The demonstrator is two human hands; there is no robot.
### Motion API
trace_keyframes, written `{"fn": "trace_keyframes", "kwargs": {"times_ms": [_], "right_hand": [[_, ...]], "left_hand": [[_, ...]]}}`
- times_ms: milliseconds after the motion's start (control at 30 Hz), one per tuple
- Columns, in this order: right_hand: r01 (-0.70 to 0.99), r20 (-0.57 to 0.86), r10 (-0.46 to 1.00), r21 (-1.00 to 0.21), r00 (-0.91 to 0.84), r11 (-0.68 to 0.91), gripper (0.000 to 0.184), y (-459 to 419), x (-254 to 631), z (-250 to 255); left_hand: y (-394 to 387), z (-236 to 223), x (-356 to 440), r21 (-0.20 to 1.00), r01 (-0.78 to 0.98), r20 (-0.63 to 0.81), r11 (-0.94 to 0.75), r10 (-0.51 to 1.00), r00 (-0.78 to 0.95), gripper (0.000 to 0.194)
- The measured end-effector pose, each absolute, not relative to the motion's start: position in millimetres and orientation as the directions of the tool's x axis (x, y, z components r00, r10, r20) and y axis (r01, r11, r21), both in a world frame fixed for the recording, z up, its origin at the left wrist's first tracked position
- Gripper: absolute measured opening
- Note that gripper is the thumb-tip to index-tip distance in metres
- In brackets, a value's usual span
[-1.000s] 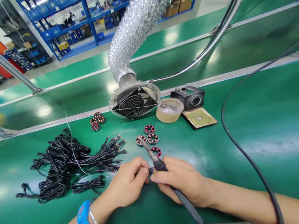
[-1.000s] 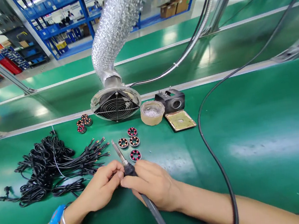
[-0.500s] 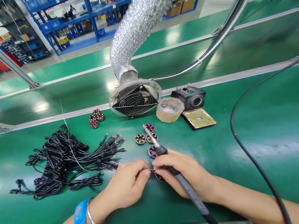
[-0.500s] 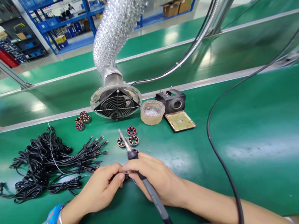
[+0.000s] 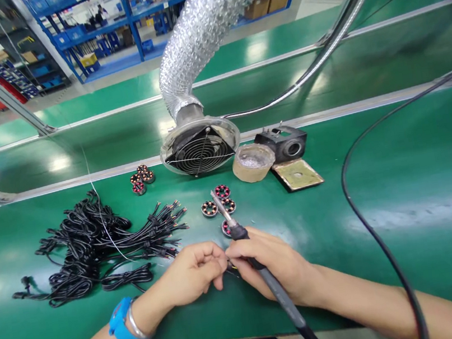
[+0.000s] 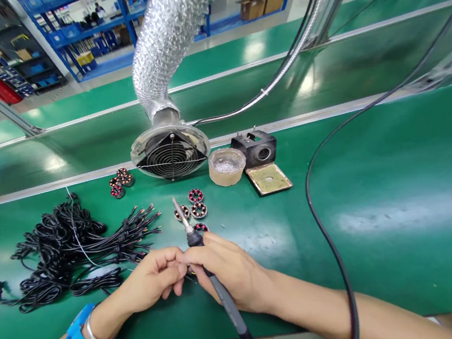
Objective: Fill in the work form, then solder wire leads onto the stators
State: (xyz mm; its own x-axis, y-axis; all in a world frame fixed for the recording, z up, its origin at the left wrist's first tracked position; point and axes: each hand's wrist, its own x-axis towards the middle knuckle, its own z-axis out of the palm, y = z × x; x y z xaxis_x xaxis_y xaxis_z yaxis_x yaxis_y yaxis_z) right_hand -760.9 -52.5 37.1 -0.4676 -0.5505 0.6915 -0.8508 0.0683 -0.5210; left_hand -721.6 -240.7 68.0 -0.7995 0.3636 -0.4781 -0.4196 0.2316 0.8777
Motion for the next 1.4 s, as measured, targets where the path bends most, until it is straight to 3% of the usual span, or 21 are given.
{"fn": "trace_keyframes", "kwargs": {"times_ms": [133,300,600,900,1100,1267,1400], "right_hand": [[-0.857,0.705,-0.529,-0.508,-0.473,0.09,0.028,-51.0,-765.1,41.9],[-0.822,0.69,-0.459,-0.532,-0.56,0.204,0.03,-30.6,-765.3,57.0],[-0.837,0.561,-0.628,-0.432,-0.54,0.334,0.021,-25.5,-748.9,23.4],[-0.865,0.589,-0.651,-0.443,-0.479,0.235,0.024,-28.5,-766.0,34.5],[-0.877,0.601,-0.66,-0.436,-0.45,0.201,0.025,-45.0,-773.6,46.6],[-0.846,0.564,-0.693,-0.519,-0.449,0.126,0.031,-54.4,-778.0,41.2],[-0.777,0.587,-0.594,-0.62,-0.55,0.106,0.026,-54.8,-776.3,33.5]], "left_hand": [[-241.4,63.0,-723.7,0.911,-0.352,-0.404,0.214,0.299,-0.864,0.021],[-243.0,56.5,-727.4,0.887,-0.364,-0.431,0.283,0.231,-0.872,0.016],[-242.8,55.2,-731.0,0.874,-0.323,-0.425,0.364,0.25,-0.87,0.022],[-243.5,56.7,-732.0,0.887,-0.31,-0.409,0.343,0.27,-0.872,0.022],[-249.7,62.4,-730.8,0.893,-0.357,-0.433,0.273,0.309,-0.847,0.032],[-251.8,60.9,-730.6,0.907,-0.346,-0.411,0.239,0.33,-0.85,0.04],[-250.1,58.1,-730.3,0.915,-0.324,-0.388,0.24,0.304,-0.87,0.034]]}}
